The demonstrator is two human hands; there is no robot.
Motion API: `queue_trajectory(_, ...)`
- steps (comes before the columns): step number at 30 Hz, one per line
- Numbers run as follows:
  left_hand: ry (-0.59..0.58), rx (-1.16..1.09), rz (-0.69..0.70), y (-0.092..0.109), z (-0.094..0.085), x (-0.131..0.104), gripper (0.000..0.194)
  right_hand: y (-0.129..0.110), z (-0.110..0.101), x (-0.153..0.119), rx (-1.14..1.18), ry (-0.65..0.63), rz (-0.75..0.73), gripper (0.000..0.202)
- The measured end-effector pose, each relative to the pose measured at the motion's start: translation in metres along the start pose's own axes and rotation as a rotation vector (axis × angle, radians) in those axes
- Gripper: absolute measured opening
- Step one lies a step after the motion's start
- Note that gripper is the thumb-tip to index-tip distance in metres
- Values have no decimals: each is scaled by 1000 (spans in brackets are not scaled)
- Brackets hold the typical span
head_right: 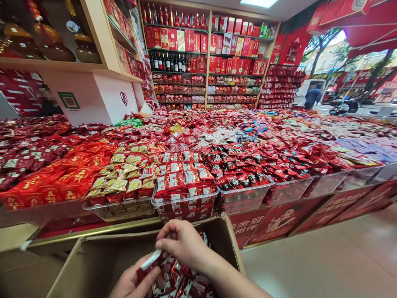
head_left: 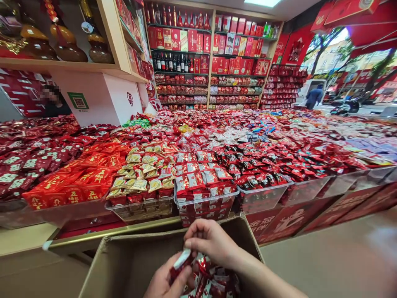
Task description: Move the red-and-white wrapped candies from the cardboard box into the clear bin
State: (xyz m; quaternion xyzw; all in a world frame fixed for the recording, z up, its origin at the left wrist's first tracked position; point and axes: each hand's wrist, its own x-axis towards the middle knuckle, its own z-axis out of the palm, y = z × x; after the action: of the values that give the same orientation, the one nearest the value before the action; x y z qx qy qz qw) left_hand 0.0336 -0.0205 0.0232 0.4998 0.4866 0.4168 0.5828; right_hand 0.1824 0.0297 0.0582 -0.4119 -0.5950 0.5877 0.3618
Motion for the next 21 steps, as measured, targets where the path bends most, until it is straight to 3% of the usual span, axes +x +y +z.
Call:
queue_trajectory(2,-19,37,-53,18,10,1,39,-10,-4,-4,43,119,-53,16)
queue_trajectory(4,-71,-32,-131,34,17,1,39,-13,-7,-6,-64,248,-111,19)
queue_trajectory(7,-32,-145,-228,46,25,-2,42,-10,-9,-7,-180,276,-150,30)
queue_trajectory(10,27,-178,-229,49,31,-5,41,-3,-6,-5,-184,322,-181,39)
queue_trajectory(13,18,-198,-243,49,35,-5,43,3,-1,-3,-172,397,-186,40)
queue_trajectory(18,-19,-265,-264,44,34,-2,44,5,-2,-3,-171,405,-197,40)
queue_trajectory(21,-58,-350,-357,40,30,0,45,3,-8,-8,-417,454,-388,39)
